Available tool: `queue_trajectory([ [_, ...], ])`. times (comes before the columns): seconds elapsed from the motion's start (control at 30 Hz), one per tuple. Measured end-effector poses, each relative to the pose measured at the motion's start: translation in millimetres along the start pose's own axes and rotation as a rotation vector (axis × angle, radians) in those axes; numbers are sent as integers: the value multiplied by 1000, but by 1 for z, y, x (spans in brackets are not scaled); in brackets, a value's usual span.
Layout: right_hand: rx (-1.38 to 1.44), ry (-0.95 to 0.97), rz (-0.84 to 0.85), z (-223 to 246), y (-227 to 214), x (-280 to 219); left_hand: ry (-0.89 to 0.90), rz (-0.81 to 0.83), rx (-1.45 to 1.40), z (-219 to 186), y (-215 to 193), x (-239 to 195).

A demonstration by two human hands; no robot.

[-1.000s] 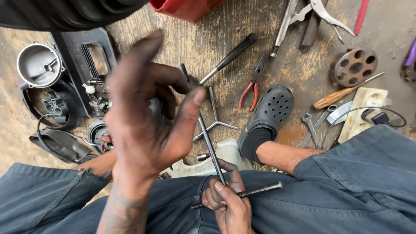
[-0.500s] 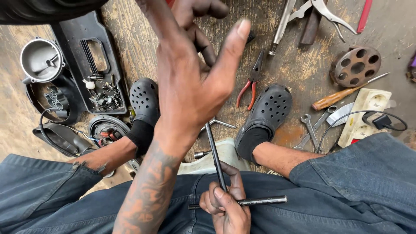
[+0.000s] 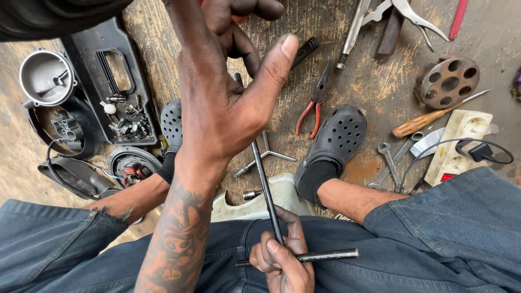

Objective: Disassembling and inspecting a carburetor and other engine components.

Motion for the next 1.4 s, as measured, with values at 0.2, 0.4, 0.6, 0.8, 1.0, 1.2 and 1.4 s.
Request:
queue_trajectory([
  [0.2,11,2,-19,0,1,1,-55,-14,80,3,-2,-1],
  [0.4,-7,-6,-20,1,1,2,59,-63,97,-9,1,5],
  [0.6,-41,9,-22,2,2,2,79,-131,155,2,4,4],
  [0.8,-52,10,-43,3,3,4,102,-142,108,-15,10,8],
  [1.0,-141,36,-55,9,12,7,41,-141,263,-12,7,-11],
  [1.2,-146,42,-6,3,11,3,-36,-275,-9,27,-24,-38],
  [1.4,-221,91,-2,-4,14,4,40,-256,103,13,-44,-32],
])
Point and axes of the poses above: each hand's wrist, its own x-axis towards the middle knuckle, its own y-axis out of the palm, z = x × y, the point moved 2 cm from there along x, towards the middle knuckle, and after that the axes turned 14 degrees about -y, right-handed, at the moved point
